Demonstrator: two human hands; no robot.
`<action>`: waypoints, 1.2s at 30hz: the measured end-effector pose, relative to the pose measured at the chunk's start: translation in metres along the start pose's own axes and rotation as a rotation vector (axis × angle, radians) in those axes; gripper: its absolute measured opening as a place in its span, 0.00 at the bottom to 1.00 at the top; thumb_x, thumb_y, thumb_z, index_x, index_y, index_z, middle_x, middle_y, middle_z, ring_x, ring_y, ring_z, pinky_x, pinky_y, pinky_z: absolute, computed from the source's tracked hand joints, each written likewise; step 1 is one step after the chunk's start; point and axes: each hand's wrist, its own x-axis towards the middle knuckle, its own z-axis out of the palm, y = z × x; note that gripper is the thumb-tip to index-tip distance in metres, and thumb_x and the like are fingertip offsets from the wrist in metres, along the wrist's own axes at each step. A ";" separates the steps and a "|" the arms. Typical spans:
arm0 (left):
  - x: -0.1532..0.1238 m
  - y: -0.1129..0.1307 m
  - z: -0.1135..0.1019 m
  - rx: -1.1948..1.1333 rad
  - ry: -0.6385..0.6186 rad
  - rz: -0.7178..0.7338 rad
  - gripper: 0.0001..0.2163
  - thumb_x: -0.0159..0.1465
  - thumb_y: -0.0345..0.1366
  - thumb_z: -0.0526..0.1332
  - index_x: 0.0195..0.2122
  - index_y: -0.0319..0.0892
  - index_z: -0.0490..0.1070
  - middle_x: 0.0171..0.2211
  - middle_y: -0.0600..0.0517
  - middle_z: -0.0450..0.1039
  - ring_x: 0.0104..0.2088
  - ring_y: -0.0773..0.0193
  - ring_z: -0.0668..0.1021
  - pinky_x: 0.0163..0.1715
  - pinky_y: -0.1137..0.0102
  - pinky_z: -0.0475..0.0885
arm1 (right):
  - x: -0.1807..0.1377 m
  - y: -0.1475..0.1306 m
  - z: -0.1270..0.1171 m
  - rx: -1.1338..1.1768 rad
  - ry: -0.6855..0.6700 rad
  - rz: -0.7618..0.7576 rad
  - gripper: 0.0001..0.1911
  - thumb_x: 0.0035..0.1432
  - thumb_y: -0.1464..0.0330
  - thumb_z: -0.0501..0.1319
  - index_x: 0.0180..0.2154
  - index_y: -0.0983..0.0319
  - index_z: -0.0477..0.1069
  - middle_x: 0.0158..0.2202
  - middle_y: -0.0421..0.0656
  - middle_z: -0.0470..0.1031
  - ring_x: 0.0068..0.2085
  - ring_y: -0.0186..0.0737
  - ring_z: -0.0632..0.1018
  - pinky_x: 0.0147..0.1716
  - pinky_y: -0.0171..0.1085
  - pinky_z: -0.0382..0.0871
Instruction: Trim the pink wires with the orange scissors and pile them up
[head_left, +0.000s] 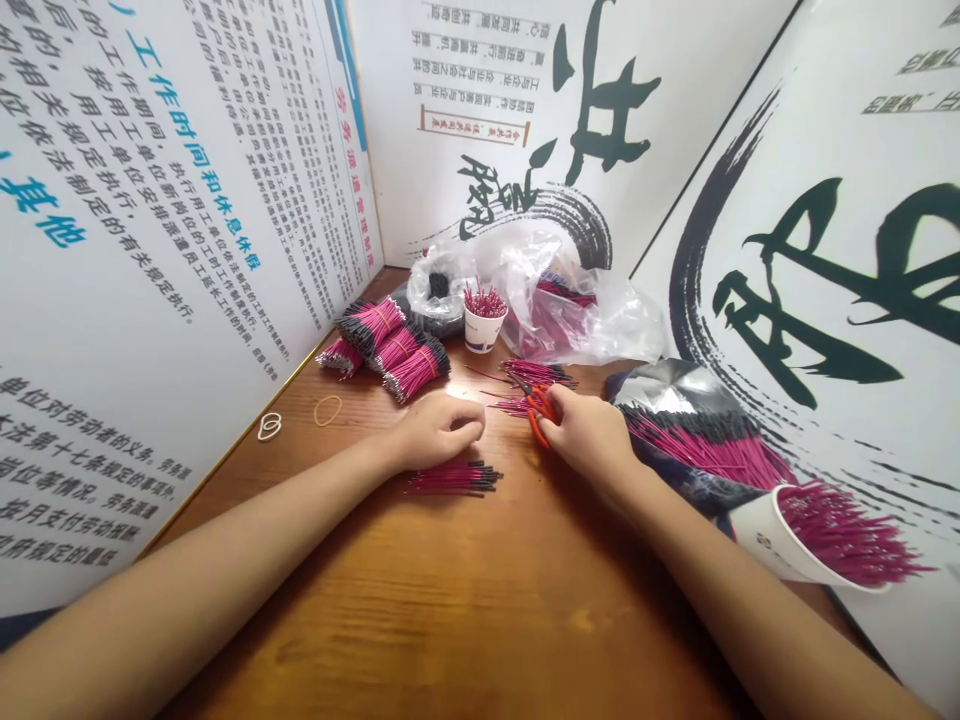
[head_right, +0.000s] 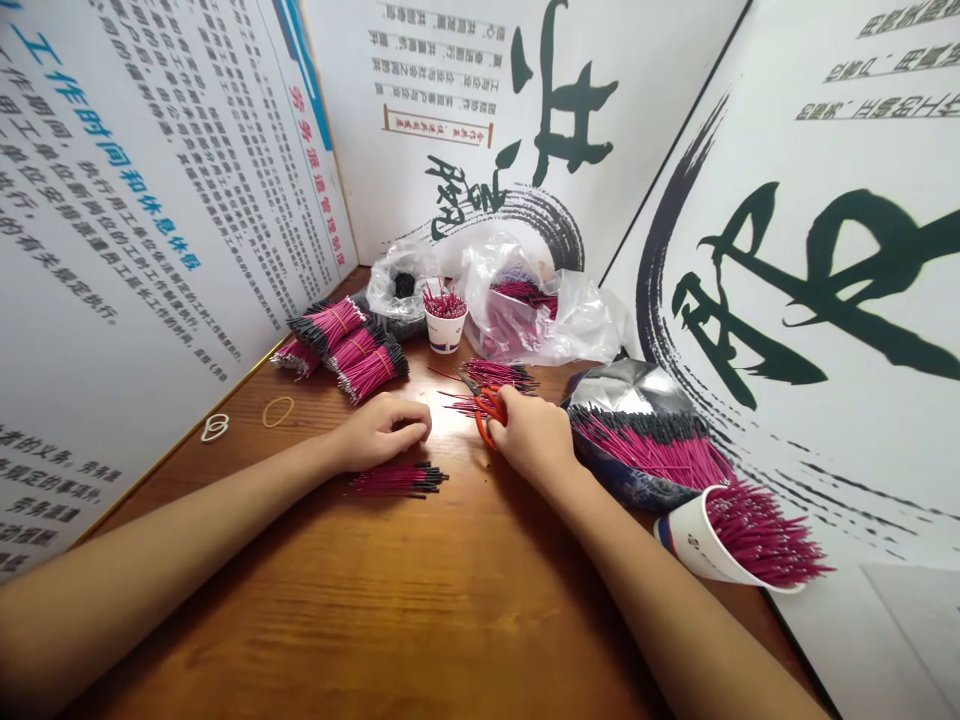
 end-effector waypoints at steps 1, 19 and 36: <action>0.000 -0.001 0.001 0.008 0.008 0.003 0.10 0.60 0.32 0.54 0.22 0.39 0.67 0.20 0.55 0.67 0.24 0.69 0.68 0.29 0.74 0.62 | 0.000 0.000 0.002 -0.032 -0.007 -0.006 0.10 0.62 0.61 0.56 0.39 0.58 0.73 0.32 0.45 0.81 0.31 0.45 0.79 0.26 0.36 0.53; 0.000 0.002 0.003 0.062 0.076 -0.004 0.09 0.68 0.39 0.53 0.39 0.41 0.70 0.31 0.54 0.73 0.30 0.67 0.72 0.33 0.73 0.64 | -0.008 -0.007 -0.002 0.212 0.128 -0.154 0.08 0.58 0.66 0.56 0.35 0.59 0.74 0.29 0.42 0.80 0.27 0.40 0.75 0.27 0.34 0.55; 0.006 0.005 0.009 -0.236 0.145 0.041 0.14 0.62 0.35 0.54 0.20 0.39 0.63 0.19 0.56 0.63 0.23 0.71 0.66 0.25 0.75 0.60 | -0.017 -0.023 0.018 0.471 0.266 -0.371 0.07 0.57 0.68 0.57 0.27 0.61 0.70 0.22 0.40 0.72 0.22 0.34 0.67 0.25 0.33 0.52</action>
